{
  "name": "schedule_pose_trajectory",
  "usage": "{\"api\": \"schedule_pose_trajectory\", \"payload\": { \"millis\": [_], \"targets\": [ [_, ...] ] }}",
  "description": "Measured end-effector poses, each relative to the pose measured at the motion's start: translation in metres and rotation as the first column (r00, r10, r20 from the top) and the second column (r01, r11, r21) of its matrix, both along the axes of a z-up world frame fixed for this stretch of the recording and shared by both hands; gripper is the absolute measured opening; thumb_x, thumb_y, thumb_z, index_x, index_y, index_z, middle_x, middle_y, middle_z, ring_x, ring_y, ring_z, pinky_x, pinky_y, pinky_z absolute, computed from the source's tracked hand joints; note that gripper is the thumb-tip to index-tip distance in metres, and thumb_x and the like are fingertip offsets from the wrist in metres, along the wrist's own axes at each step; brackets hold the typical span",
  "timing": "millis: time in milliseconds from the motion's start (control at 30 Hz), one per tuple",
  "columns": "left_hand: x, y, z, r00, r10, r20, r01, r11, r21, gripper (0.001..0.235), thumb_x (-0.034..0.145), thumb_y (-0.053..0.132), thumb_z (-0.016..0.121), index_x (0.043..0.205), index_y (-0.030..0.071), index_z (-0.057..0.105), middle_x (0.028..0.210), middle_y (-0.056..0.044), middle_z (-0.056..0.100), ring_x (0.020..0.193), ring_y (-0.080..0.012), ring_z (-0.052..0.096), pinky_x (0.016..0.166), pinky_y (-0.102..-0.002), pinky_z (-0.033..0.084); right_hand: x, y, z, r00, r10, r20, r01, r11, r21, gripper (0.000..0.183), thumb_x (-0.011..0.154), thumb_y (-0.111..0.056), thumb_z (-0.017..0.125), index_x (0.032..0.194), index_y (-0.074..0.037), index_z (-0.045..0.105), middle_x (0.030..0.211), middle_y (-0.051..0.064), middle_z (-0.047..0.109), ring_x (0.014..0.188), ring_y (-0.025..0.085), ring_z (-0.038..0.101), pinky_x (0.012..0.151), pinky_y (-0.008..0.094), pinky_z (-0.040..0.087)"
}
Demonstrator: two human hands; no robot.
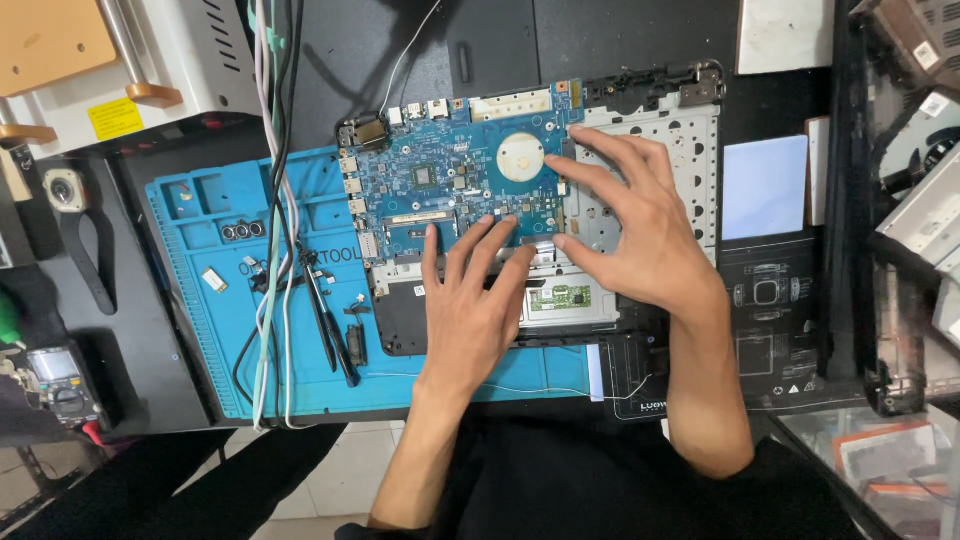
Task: The person repairs a disassembled laptop on a blue work mat. They lift the motherboard out of the chassis, reposition and press it into place, use a screwdriver on the board, and work on the lower chassis and optical drive area with their hands.
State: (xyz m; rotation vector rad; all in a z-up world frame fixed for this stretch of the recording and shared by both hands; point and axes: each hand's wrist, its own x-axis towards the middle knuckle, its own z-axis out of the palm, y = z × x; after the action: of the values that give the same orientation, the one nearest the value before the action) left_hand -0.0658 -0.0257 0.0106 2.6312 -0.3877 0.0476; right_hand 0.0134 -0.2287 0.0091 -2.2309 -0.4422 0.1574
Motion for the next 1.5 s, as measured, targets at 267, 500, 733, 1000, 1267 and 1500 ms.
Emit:
{"api": "schedule_pose_trajectory", "payload": {
  "millis": [267,500,733,1000,1267,1500],
  "targets": [
    [-0.0001,-0.0013,-0.0010,1.000,0.015,0.008,-0.014,1.000,-0.015,0.032,0.092,0.011,0.073,0.123,0.013,0.067,0.147,-0.004,0.055,0.141,-0.0266,0.047,0.126,-0.063,0.020,0.0006,-0.0002,0.0003,1.000,0.006,-0.014,-0.006,1.000,0.016,0.075,0.068,-0.018,0.089,0.140,-0.019,0.065,0.155,0.007,0.049,0.141,0.038,0.041,0.114,0.048,0.046],
    [-0.0016,-0.0004,-0.0057,0.999,0.039,0.004,-0.039,0.997,-0.060,0.024,0.099,0.015,0.071,0.122,0.011,0.065,0.145,-0.005,0.056,0.142,-0.0266,0.048,0.126,-0.063,0.023,0.0004,-0.0036,-0.0021,0.999,0.033,-0.017,-0.033,0.999,0.025,0.080,0.066,-0.018,0.091,0.141,-0.019,0.064,0.156,0.007,0.047,0.141,0.037,0.039,0.114,0.049,0.046],
    [-0.0007,-0.0009,-0.0059,0.999,0.049,0.002,-0.048,0.996,-0.081,0.024,0.100,0.016,0.070,0.122,0.010,0.063,0.144,-0.006,0.057,0.141,-0.0274,0.049,0.125,-0.063,0.023,0.0003,-0.0049,-0.0026,0.999,0.038,-0.040,-0.036,0.999,0.033,0.083,0.064,-0.019,0.092,0.142,-0.019,0.064,0.159,0.006,0.046,0.141,0.036,0.040,0.115,0.048,0.046],
    [-0.0008,-0.0009,-0.0071,0.999,0.052,0.008,-0.051,0.994,-0.094,0.023,0.099,0.015,0.070,0.120,0.009,0.063,0.143,-0.007,0.058,0.141,-0.0278,0.050,0.125,-0.063,0.023,-0.0001,-0.0046,-0.0026,0.998,0.036,-0.049,-0.035,0.999,0.027,0.084,0.063,-0.021,0.093,0.142,-0.020,0.064,0.158,0.006,0.046,0.142,0.036,0.039,0.116,0.047,0.045],
    [-0.0008,-0.0007,-0.0057,0.999,0.052,0.006,-0.051,0.992,-0.119,0.016,0.098,0.013,0.072,0.112,0.009,0.065,0.143,-0.008,0.058,0.141,-0.0282,0.051,0.126,-0.062,0.023,-0.0003,-0.0042,-0.0014,0.998,0.059,-0.015,-0.058,0.998,0.032,0.092,0.058,-0.025,0.097,0.143,-0.020,0.063,0.159,0.007,0.044,0.141,0.037,0.038,0.116,0.048,0.044],
    [-0.0030,0.0000,-0.0030,1.000,0.030,0.005,-0.029,0.990,-0.136,0.020,0.094,0.014,0.074,0.112,0.009,0.069,0.142,-0.008,0.058,0.140,-0.0280,0.051,0.125,-0.063,0.022,-0.0006,-0.0036,-0.0050,0.998,0.059,-0.028,-0.058,0.998,0.030,0.093,0.057,-0.026,0.097,0.143,-0.021,0.062,0.159,0.006,0.043,0.141,0.037,0.038,0.116,0.048,0.044]
  ]
}}
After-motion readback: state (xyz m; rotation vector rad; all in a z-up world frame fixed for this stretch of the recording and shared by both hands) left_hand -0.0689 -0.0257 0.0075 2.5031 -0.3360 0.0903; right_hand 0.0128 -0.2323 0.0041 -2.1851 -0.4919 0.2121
